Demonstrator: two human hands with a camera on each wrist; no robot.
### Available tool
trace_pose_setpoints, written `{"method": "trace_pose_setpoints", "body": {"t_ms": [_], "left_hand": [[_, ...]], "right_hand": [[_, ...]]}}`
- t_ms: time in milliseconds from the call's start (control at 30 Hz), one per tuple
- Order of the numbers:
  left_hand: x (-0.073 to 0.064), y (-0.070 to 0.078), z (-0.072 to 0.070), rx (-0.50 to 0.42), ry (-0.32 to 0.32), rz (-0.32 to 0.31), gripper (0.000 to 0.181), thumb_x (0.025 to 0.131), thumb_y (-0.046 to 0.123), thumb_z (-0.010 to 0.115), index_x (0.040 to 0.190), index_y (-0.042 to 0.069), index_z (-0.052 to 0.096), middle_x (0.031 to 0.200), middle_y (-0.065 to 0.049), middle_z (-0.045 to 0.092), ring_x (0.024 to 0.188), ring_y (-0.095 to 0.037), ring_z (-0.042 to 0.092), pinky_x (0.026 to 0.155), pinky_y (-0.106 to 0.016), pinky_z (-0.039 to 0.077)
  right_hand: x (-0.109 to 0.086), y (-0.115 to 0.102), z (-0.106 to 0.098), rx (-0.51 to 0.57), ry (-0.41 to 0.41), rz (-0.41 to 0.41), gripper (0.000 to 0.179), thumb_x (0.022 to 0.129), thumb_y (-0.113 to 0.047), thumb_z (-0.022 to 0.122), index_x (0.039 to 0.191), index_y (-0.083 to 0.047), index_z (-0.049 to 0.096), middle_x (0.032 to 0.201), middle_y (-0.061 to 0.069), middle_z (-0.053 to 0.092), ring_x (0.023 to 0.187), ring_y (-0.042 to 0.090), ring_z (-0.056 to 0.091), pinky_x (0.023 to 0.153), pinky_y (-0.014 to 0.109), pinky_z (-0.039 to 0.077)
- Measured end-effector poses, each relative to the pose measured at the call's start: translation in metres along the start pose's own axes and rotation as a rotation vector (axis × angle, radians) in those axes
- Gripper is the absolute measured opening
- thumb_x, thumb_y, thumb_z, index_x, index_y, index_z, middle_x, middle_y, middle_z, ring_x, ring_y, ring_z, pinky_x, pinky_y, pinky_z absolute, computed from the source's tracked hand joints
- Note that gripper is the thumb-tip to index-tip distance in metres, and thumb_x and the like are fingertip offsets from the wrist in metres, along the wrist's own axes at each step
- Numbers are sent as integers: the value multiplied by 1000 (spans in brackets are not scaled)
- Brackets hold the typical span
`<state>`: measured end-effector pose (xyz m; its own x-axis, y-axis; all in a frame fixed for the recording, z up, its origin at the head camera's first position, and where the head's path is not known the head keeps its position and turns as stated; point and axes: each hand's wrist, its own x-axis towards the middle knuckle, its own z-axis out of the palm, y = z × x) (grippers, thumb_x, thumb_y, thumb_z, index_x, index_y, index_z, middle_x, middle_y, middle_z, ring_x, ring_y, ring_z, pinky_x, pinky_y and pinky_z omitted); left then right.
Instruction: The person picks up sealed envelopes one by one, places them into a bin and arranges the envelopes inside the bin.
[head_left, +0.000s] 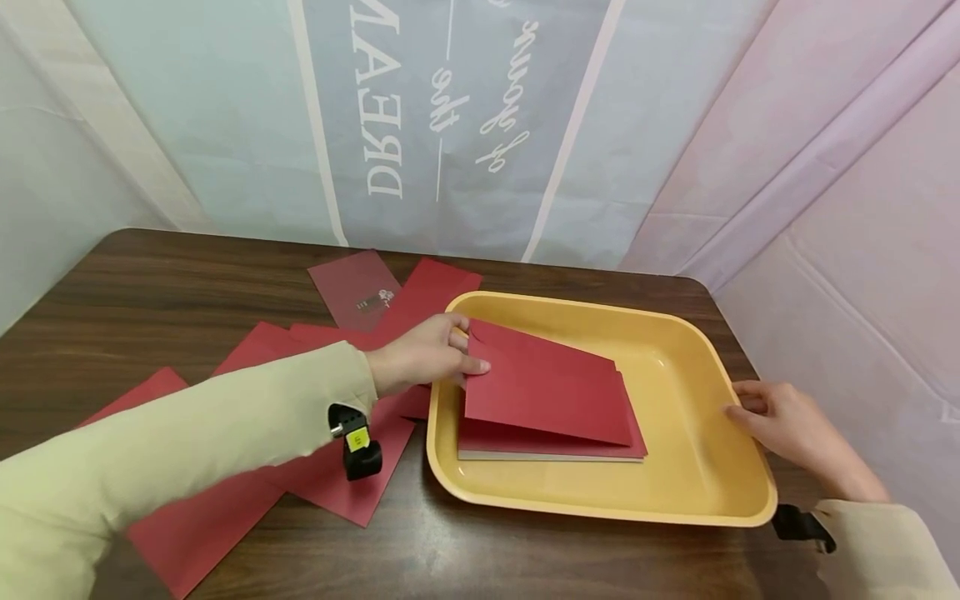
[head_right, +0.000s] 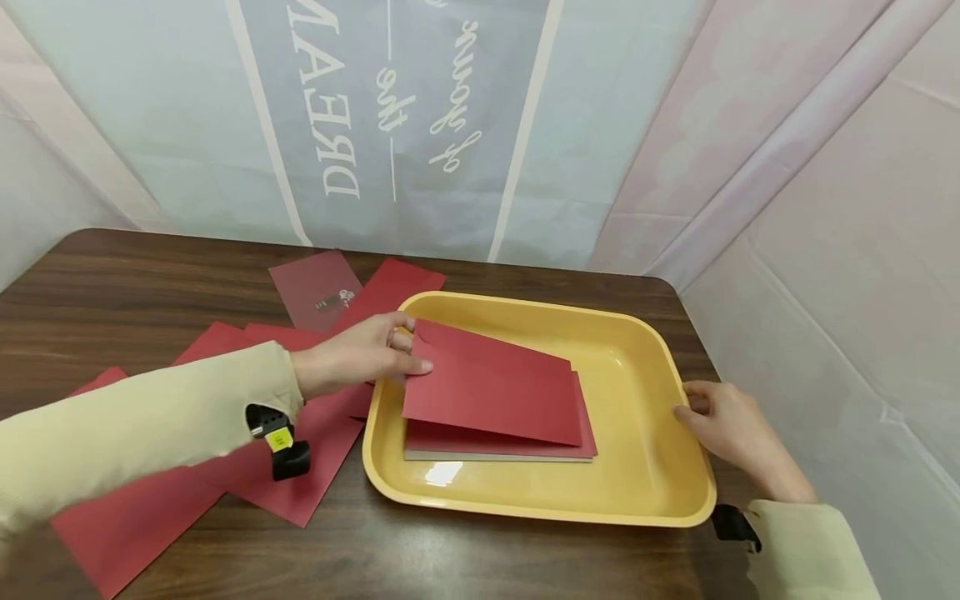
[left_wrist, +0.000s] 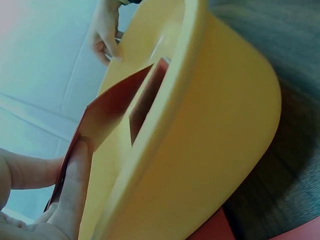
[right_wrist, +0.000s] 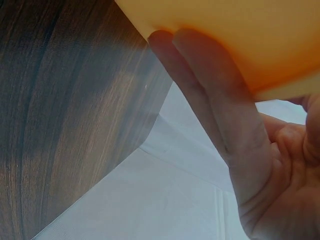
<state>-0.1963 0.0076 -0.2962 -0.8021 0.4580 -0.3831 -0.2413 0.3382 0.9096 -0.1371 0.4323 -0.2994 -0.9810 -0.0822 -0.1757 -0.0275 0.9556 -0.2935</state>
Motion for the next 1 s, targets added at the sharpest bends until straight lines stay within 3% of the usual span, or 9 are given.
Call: {"method": "trace_pose_setpoints", "body": {"t_ms": [67, 300, 567, 733, 833, 1000], "left_hand": [[4, 1, 2, 0, -5, -2, 65, 90, 4, 65, 140, -5, 24, 87, -9, 58, 68, -14, 65, 79, -34, 56], [10, 3, 9, 56, -1, -21, 62, 88, 3, 67, 135, -3, 28, 112, -19, 63, 68, -16, 67, 80, -37, 56], [10, 5, 17, 270, 88, 7, 69, 81, 6, 74, 136, 0, 31, 99, -17, 60, 59, -16, 65, 69, -30, 57], [12, 7, 21, 382, 64, -8, 61, 82, 5, 72, 131, 0, 35, 106, -18, 57, 61, -16, 62, 63, -30, 56], [14, 9, 25, 472, 44, -26, 58, 84, 4, 68, 130, -3, 34, 101, -18, 59, 58, -16, 60, 55, -27, 54], [18, 11, 32, 609, 39, -103, 63, 86, 4, 62, 137, -5, 27, 98, -19, 57, 61, -20, 66, 51, -27, 54]], "right_hand": [[0, 0, 0, -4, 4, -2, 43, 92, -18, 62, 118, 16, 56, 94, 26, 70, 77, 29, 70, 62, 26, 49], [1, 0, 0, -5, 3, -4, 44, 92, -18, 62, 118, 16, 56, 94, 26, 70, 76, 29, 70, 61, 25, 49], [0, 1, -1, -7, 2, 8, 44, 91, -18, 62, 118, 16, 56, 94, 26, 70, 77, 29, 70, 62, 26, 49], [0, 1, -1, -11, 4, 11, 44, 91, -19, 63, 118, 16, 56, 94, 25, 70, 77, 29, 70, 62, 27, 49], [0, 1, -1, -10, 2, 9, 44, 91, -19, 62, 118, 16, 56, 94, 25, 70, 77, 29, 70, 62, 27, 49], [0, 1, 0, -7, 5, 3, 44, 91, -18, 62, 118, 15, 57, 94, 24, 71, 77, 28, 70, 63, 26, 49]]}}
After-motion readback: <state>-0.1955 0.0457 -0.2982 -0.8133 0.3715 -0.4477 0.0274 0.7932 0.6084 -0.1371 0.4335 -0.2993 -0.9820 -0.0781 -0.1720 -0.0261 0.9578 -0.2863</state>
